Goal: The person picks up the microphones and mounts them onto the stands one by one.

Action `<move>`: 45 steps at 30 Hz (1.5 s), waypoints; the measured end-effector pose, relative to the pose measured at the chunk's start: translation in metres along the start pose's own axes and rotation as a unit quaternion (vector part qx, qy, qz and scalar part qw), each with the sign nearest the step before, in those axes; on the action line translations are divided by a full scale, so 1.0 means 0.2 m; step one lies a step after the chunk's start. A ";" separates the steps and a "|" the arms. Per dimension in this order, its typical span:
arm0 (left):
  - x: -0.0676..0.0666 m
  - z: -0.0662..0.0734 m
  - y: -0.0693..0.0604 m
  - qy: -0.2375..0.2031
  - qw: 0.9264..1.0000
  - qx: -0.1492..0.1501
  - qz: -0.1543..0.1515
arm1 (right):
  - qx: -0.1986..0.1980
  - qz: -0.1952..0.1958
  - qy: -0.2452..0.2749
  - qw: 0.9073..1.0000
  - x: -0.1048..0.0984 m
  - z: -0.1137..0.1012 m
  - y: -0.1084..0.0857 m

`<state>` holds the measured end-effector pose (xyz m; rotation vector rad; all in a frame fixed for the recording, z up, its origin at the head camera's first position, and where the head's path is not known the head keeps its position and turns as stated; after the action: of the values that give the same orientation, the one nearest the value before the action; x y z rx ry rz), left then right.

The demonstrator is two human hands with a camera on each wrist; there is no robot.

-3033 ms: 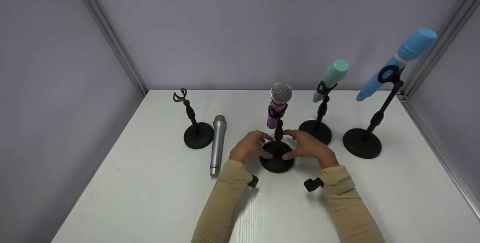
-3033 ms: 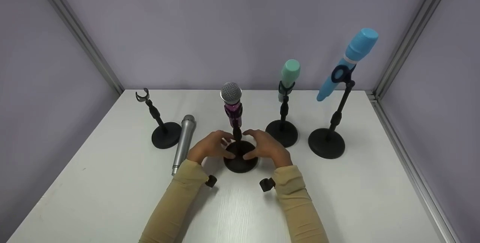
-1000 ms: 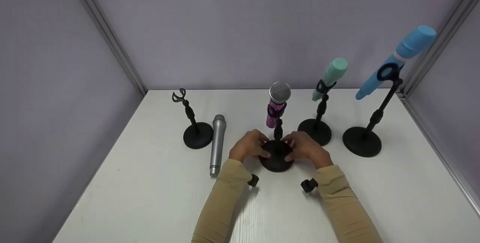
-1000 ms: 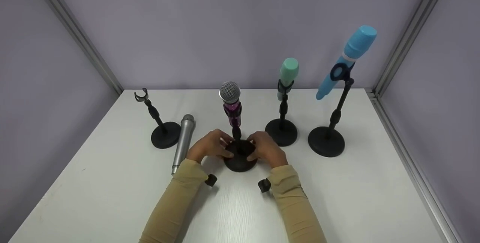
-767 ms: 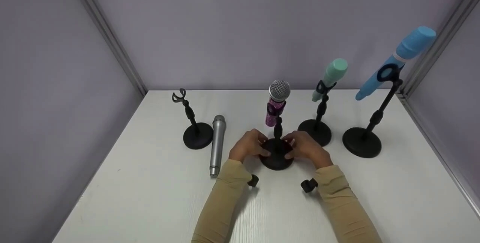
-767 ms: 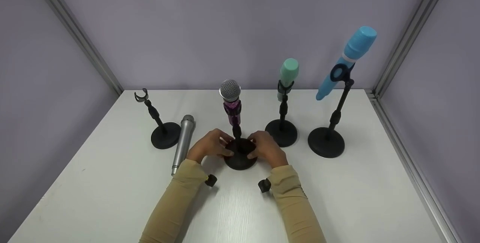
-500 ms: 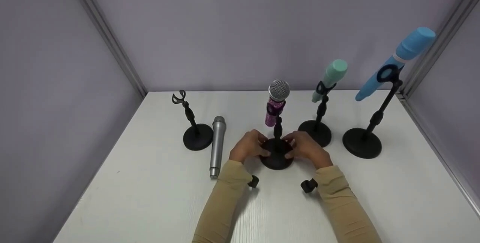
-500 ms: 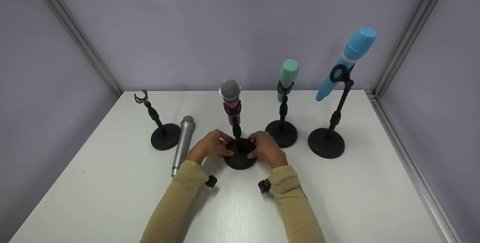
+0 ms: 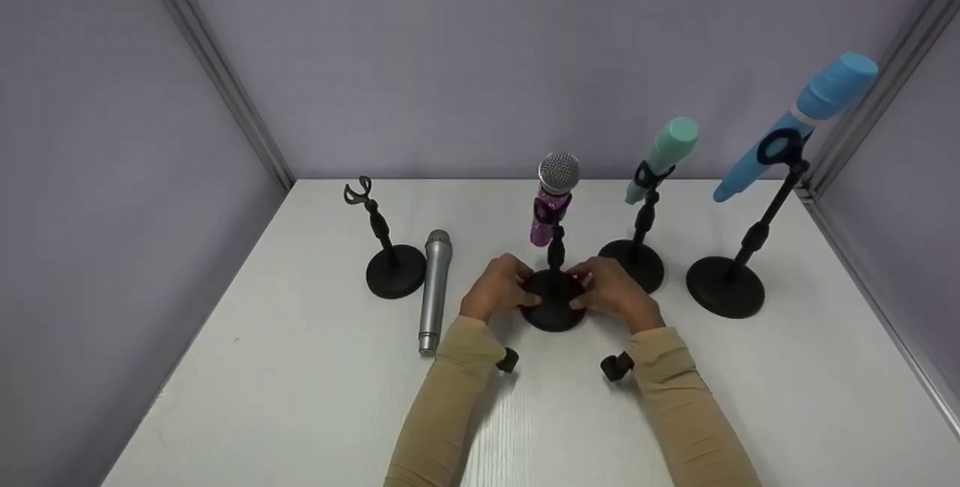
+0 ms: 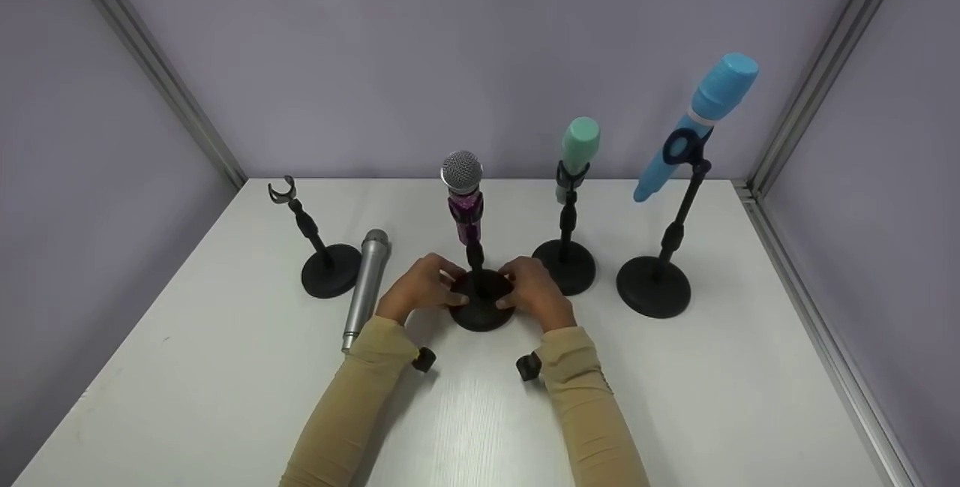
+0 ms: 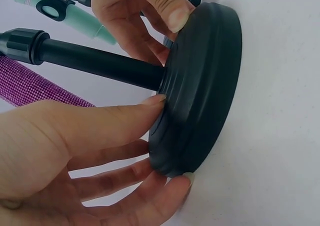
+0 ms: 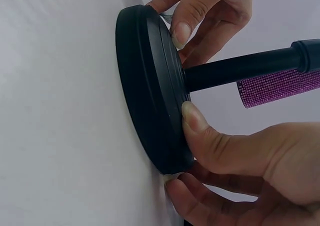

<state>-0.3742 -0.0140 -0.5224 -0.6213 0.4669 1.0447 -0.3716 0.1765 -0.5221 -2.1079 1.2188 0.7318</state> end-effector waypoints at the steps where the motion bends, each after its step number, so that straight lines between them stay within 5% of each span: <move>1: 0.00 0.00 0.00 -0.001 1.000 0.000 0.002 | 0.003 0.001 0.004 1.000 0.00 0.01 0.01; 19: -0.03 -0.02 0.06 -0.002 0.998 -0.030 0.057 | 0.038 0.020 0.004 0.999 -0.03 0.02 0.15; 27: -0.06 -0.01 0.11 -0.003 0.997 0.002 0.073 | 0.020 0.035 -0.007 0.999 -0.05 0.01 0.20; 45: -0.05 -0.01 0.16 0.002 0.995 0.004 0.100 | 0.015 0.096 -0.017 0.995 -0.07 0.04 0.22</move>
<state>-0.4075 -0.0105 -0.5249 -0.5780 0.5450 1.2303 -0.4185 0.1722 -0.5273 -1.9646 1.4177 0.8251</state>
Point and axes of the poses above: each hand's wrist, its own y-axis towards the middle knuckle, its own x-axis out of the palm, z = x × y, the point moved 6 cm from there along y, towards the middle knuckle, and after that the axes turned 8 degrees about -z, right-handed, at the moved point
